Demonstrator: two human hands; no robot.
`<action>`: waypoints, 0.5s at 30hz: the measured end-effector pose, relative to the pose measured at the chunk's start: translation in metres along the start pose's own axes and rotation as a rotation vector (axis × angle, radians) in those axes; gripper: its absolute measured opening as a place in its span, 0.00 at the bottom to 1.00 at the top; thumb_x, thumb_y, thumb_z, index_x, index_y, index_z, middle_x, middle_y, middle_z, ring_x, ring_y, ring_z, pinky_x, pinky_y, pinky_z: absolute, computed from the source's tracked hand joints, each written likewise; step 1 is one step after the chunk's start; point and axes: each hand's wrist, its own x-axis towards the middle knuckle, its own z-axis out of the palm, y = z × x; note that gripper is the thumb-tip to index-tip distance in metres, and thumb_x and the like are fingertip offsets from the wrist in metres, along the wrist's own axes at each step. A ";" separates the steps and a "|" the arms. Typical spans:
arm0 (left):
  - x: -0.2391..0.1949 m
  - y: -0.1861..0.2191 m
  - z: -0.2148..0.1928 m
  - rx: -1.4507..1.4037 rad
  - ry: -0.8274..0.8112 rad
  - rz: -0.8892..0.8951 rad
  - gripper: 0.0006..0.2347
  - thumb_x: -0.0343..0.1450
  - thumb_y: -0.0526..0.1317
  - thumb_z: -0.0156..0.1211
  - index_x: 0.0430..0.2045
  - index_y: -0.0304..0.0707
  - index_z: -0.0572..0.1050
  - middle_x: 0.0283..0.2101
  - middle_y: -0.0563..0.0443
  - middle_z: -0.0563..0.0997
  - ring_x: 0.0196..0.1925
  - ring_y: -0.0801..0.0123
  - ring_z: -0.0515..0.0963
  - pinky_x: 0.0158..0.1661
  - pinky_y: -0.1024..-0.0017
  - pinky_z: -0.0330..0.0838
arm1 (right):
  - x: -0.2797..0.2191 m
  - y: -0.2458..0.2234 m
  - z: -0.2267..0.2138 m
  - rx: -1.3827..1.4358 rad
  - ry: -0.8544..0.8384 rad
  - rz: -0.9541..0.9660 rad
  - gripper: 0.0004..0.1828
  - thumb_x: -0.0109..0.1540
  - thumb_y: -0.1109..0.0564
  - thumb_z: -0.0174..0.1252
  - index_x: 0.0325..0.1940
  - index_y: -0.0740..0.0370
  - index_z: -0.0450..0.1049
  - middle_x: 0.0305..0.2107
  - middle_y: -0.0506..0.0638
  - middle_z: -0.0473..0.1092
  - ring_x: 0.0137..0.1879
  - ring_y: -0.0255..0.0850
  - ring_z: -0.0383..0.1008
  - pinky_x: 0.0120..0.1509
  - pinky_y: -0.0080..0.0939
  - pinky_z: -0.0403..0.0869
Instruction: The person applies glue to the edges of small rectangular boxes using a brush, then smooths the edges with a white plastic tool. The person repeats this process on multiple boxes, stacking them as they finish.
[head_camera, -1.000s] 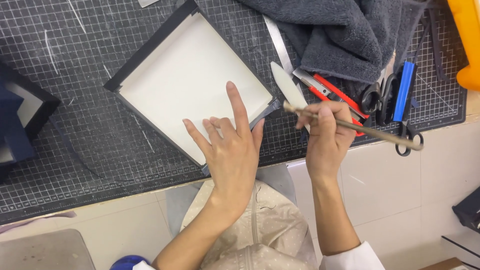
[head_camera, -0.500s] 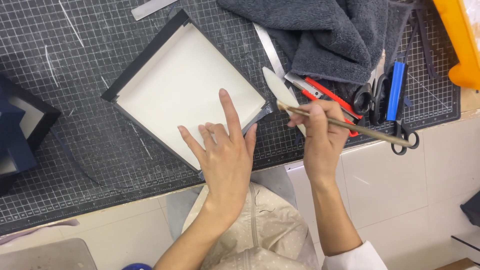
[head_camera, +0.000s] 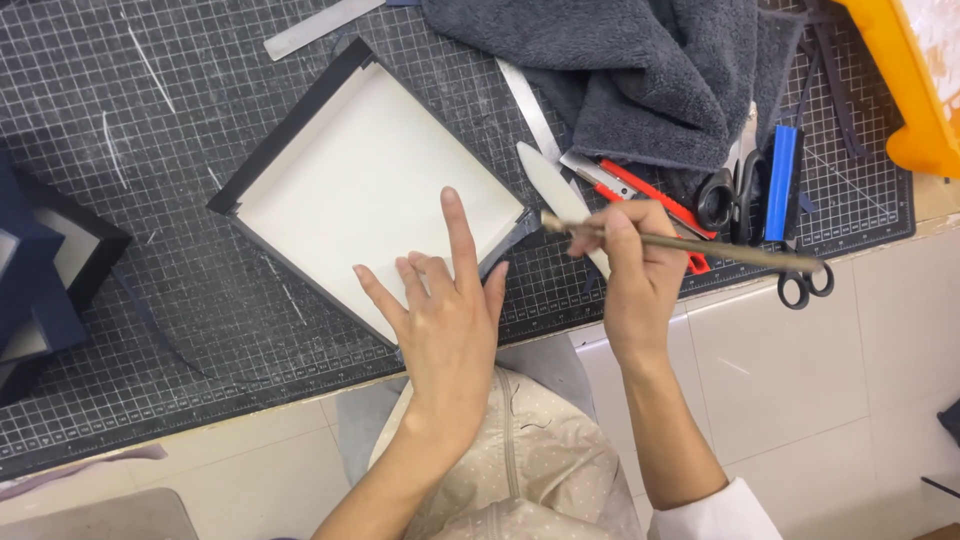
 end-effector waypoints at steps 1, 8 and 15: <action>-0.001 -0.001 0.000 0.002 -0.002 0.000 0.37 0.76 0.66 0.52 0.72 0.42 0.52 0.41 0.44 0.81 0.51 0.61 0.82 0.63 0.42 0.64 | -0.002 0.001 0.002 0.002 -0.001 0.002 0.10 0.71 0.57 0.45 0.38 0.62 0.68 0.24 0.51 0.70 0.31 0.39 0.74 0.41 0.36 0.75; -0.006 -0.004 0.001 0.037 -0.061 0.032 0.40 0.74 0.67 0.52 0.74 0.43 0.47 0.47 0.46 0.82 0.54 0.67 0.82 0.63 0.42 0.62 | -0.003 0.000 0.002 -0.072 -0.041 0.011 0.08 0.67 0.64 0.45 0.35 0.64 0.68 0.25 0.52 0.69 0.32 0.38 0.74 0.39 0.33 0.74; -0.003 -0.021 -0.011 -0.280 -0.190 0.145 0.52 0.64 0.74 0.54 0.73 0.37 0.41 0.53 0.29 0.77 0.60 0.51 0.76 0.61 0.35 0.56 | -0.010 -0.017 -0.017 -0.020 -0.133 0.121 0.10 0.65 0.67 0.45 0.31 0.62 0.70 0.20 0.50 0.70 0.28 0.36 0.72 0.37 0.32 0.73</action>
